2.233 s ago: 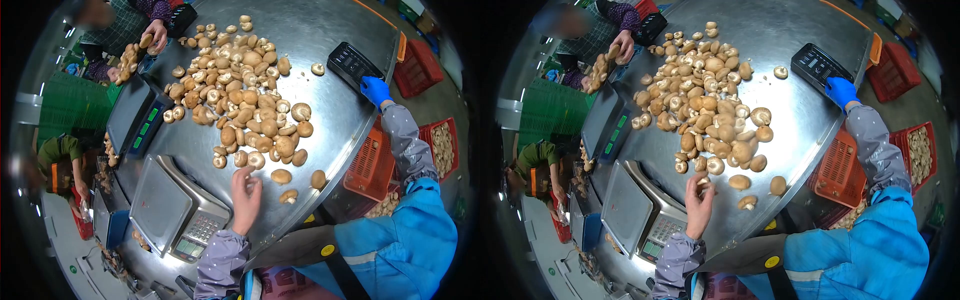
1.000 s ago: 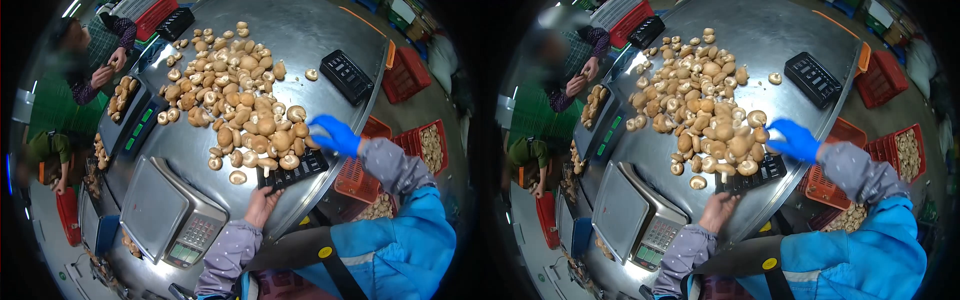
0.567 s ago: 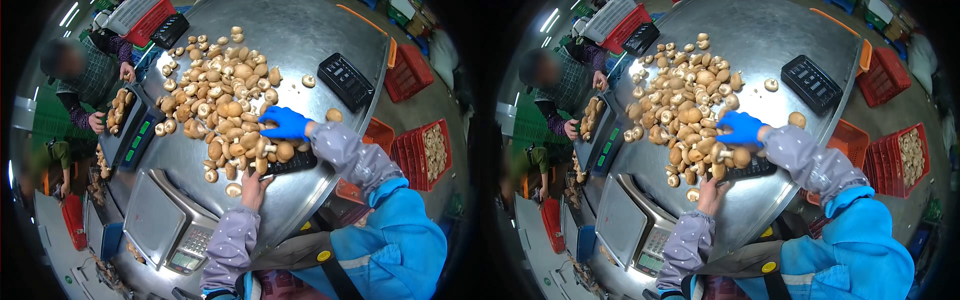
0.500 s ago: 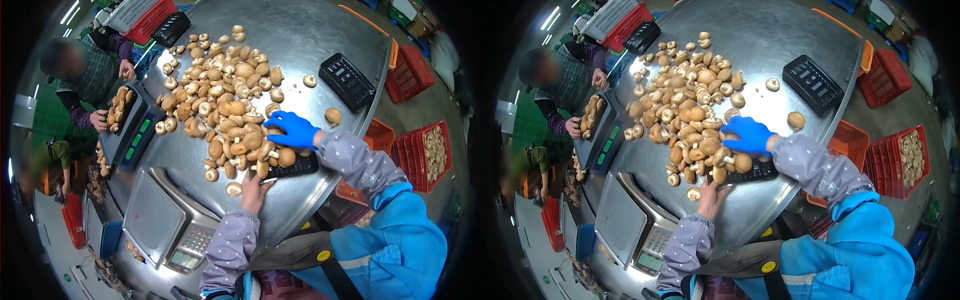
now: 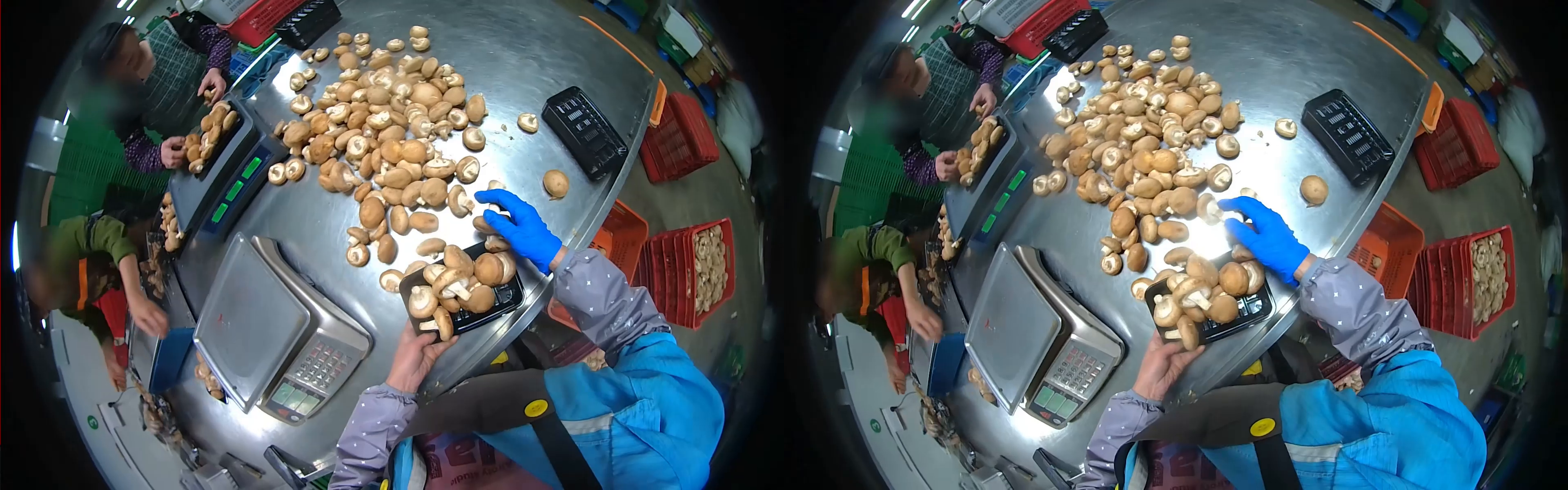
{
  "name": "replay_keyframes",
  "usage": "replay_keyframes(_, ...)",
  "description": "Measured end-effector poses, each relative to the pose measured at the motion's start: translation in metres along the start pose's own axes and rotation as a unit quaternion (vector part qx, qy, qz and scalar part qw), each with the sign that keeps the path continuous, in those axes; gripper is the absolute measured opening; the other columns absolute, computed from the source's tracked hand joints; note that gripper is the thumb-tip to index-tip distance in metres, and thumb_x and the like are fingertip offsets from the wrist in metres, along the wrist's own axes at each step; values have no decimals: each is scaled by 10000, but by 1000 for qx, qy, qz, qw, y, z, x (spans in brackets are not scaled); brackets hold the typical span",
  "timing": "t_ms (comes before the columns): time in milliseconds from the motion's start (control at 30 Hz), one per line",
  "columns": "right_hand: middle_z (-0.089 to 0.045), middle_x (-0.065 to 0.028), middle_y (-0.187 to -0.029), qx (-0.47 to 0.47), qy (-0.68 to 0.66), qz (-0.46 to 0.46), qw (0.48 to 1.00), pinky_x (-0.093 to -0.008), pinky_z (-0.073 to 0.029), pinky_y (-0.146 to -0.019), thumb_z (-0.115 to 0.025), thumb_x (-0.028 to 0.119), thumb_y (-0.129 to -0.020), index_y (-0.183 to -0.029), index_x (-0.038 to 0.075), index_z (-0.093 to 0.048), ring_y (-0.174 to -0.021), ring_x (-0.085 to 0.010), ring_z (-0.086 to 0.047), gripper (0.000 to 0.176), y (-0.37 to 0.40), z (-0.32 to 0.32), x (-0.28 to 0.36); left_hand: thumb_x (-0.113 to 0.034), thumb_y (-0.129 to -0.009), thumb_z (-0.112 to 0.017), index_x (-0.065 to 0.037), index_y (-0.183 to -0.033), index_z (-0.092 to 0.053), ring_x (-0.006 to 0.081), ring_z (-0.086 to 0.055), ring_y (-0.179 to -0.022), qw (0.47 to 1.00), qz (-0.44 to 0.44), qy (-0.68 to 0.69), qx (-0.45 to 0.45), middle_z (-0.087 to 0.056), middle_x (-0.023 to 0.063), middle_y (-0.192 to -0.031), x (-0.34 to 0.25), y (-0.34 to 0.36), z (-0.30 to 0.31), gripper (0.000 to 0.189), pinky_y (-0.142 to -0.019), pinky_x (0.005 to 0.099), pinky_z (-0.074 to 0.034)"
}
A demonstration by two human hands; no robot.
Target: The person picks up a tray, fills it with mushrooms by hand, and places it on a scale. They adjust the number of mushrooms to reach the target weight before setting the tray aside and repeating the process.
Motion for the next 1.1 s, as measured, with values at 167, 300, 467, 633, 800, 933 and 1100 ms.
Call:
replay_keyframes(167, -493, -94, -1188, 88, 305, 230, 920, -390, -380, -910, -618, 320, -779, -1222, 130, -470, -1085, -292, -457, 504, 20, -53, 71, 144, -764, -332, -61, -1324, -215, 321, -477, -1093, 999, -33, 24, -12, -368, 167, -1264, -12, 25, 8, 607, -873, 498, -466)
replay_keyframes(300, -554, -78, -1044, 173, 395, 372, 822, -371, -390, -752, -674, 298, -717, -1170, 154, -531, -947, -246, -526, 497, 49, -122, 99, 138, -770, -332, -69, -1325, -221, 316, -488, -1079, 998, -58, 24, -4, -375, 166, -1261, -24, 40, 13, 602, -866, 498, -470)
replay_keyframes(467, -588, -42, -985, 112, 66, 229, 965, -290, -427, -796, -613, 140, -790, -1065, 97, -574, -898, -158, -550, 281, 42, -123, 140, 130, -768, -349, -79, -1315, -244, 303, -514, -1040, 994, -98, 48, -6, -401, 154, -1241, -49, 63, 27, 595, -829, 482, -492)
replay_keyframes(633, -551, -26, -1005, -7, -124, 96, 988, -239, -411, -789, -527, 127, -838, -1069, 51, -532, -902, -107, -519, 243, -8, -97, 131, 88, -796, -378, -107, -1319, -230, 278, -508, -1044, 987, -139, 71, -28, -391, 127, -1248, -83, 94, 50, 578, -796, 474, -503)
replay_keyframes(800, -519, -2, -988, 63, -91, 130, 985, -227, -387, -789, -534, 176, -850, -1062, 66, -520, -895, -83, -470, 239, -15, -164, 123, 73, -807, -366, -134, -1321, -231, 264, -516, -1025, 980, -182, 71, -47, -397, 121, -1246, -116, 121, 72, 570, -775, 460, -513)
replay_keyframes(933, -504, -14, -970, 19, -90, 134, 987, -239, -387, -807, -523, 184, -854, -1057, 67, -505, -910, -96, -469, 235, -29, -181, 126, 77, -805, -363, -140, -1332, -221, 260, -537, -983, 970, -233, 56, -48, -409, 132, -1228, -153, 146, 97, 587, -725, 436, -533)
replay_keyframes(1100, -509, -50, -956, 83, -107, 75, 988, -261, -440, -757, -492, 213, -860, -1050, 56, -466, -890, -140, -516, 248, -32, -202, 100, 131, -765, -357, -186, -1343, -215, 254, -571, -920, 940, -309, 15, -144, -431, 134, -1187, -210, 179, 150, 674, -658, 389, -572)
Point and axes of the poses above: each hand's wrist, its own y-axis away from the middle knuckle, its own z-axis out of the back of the hand, x = y × z, the point moved 8 cm from there along -y, towards the middle knuckle
